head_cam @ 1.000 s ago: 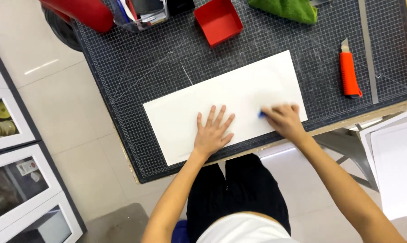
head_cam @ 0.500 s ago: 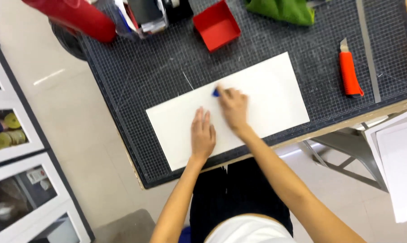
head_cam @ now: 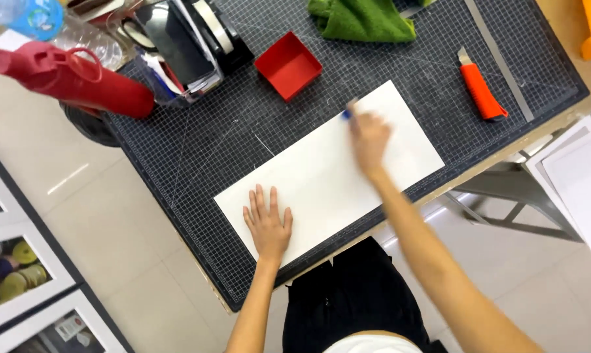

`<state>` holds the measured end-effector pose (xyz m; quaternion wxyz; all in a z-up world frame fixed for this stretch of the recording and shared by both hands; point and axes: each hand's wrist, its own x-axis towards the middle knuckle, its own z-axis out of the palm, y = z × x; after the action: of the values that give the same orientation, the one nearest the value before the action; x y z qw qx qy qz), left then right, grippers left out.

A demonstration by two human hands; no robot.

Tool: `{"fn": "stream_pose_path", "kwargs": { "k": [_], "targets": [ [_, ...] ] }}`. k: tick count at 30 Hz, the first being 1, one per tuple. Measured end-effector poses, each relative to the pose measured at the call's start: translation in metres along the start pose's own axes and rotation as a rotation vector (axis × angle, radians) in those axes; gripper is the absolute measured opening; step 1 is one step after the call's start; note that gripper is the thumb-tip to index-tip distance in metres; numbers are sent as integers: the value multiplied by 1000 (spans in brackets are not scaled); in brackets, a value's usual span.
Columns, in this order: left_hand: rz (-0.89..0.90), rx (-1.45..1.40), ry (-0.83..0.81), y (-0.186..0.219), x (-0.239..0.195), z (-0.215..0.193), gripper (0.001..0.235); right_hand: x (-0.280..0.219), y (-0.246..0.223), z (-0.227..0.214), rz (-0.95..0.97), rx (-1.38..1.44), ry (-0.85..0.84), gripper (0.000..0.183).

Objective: Assembling a book cover by applying adhesive and positioning cardboard panels on a paper sheet

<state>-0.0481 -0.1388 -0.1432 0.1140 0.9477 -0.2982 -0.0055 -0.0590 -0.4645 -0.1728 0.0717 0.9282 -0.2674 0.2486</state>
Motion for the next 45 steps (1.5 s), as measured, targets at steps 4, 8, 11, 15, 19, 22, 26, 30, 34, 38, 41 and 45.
{"fn": "stream_pose_path", "kwargs": {
  "k": [4, 8, 11, 15, 19, 22, 26, 30, 34, 38, 41, 45],
  "targets": [
    [21, -2, -15, 2, 5, -9, 62, 23, 71, 43, 255, 37, 23, 57],
    [28, -26, 31, 3, 3, -9, 59, -62, -39, 22, 461, 304, -242, 44],
    [4, -33, -31, 1, 2, -6, 61, -85, -66, -17, 213, 270, -261, 37],
    [17, -13, -9, -2, 0, -5, 60, -74, 58, -38, 246, -130, -64, 52],
    [46, -9, 37, 2, -1, -9, 62, -88, 55, -26, 434, -139, -22, 52],
    [39, -30, 40, 2, 2, -7, 61, -121, -49, -48, 398, -391, -218, 37],
    [45, -18, 23, -1, 1, -7, 60, -122, -37, -96, 205, -31, -233, 59],
    [57, -57, 18, 5, 0, -14, 59, -113, 92, -72, 402, -274, 1, 53],
    [71, -24, 50, 3, 3, -5, 61, -98, -5, -113, 518, -320, -54, 27],
    [76, -10, 20, -1, -8, -9, 61, -135, -66, -122, 244, 165, -224, 36],
    [73, 20, 5, 2, 0, -9, 62, -119, 31, -95, 261, -21, -105, 36],
    [36, -78, -62, 12, 2, -7, 59, -103, 122, -66, 363, -78, 57, 38]
  ]
}}
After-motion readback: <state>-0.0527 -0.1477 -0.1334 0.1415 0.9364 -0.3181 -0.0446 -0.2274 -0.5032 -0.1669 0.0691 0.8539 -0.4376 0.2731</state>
